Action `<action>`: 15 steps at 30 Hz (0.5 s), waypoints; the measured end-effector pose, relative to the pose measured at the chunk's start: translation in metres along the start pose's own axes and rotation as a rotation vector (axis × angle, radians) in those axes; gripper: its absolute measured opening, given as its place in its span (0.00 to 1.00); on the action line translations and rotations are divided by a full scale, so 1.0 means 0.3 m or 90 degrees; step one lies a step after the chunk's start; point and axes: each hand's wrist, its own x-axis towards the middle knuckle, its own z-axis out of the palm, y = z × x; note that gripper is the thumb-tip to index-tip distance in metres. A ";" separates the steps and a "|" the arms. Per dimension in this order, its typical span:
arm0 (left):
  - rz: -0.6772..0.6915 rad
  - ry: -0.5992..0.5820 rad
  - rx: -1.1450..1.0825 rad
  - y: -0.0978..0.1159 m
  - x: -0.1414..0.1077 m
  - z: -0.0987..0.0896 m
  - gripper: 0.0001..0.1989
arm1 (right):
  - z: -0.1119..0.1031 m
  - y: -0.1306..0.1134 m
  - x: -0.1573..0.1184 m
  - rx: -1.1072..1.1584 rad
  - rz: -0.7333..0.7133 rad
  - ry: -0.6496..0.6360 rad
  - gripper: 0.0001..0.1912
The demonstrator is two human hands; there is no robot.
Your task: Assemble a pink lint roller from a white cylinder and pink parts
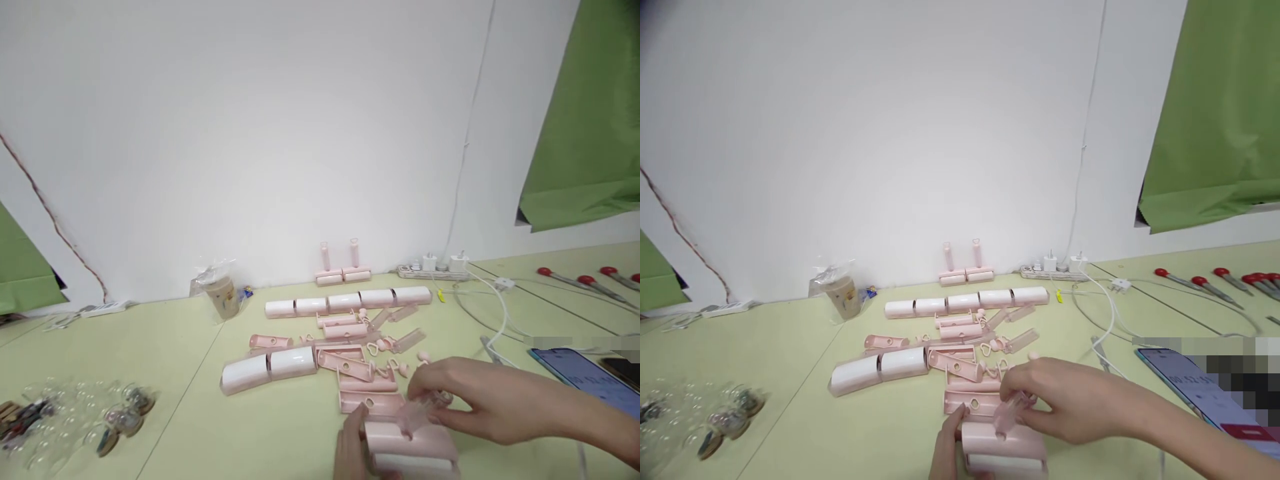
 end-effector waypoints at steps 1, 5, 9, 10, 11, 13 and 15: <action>0.004 0.002 -0.001 -0.001 -0.002 0.001 0.39 | -0.002 -0.006 0.005 -0.014 -0.013 -0.006 0.12; 0.032 0.005 0.007 -0.006 -0.011 0.005 0.36 | -0.028 -0.025 0.017 -0.058 -0.062 -0.046 0.14; 0.054 0.012 0.038 -0.009 -0.013 0.008 0.33 | -0.051 -0.056 0.020 -0.107 -0.109 -0.111 0.13; 0.054 0.011 0.042 -0.009 -0.013 0.009 0.33 | -0.054 -0.064 0.022 -0.115 -0.120 -0.122 0.13; 0.053 0.010 0.043 -0.009 -0.014 0.009 0.33 | -0.055 -0.072 0.024 -0.124 -0.125 -0.126 0.13; 0.051 0.008 0.037 -0.010 -0.014 0.010 0.32 | -0.053 -0.086 0.033 -0.153 -0.113 -0.119 0.11; 0.049 0.012 0.029 -0.011 -0.016 0.011 0.33 | -0.048 -0.096 0.047 -0.187 -0.087 -0.103 0.10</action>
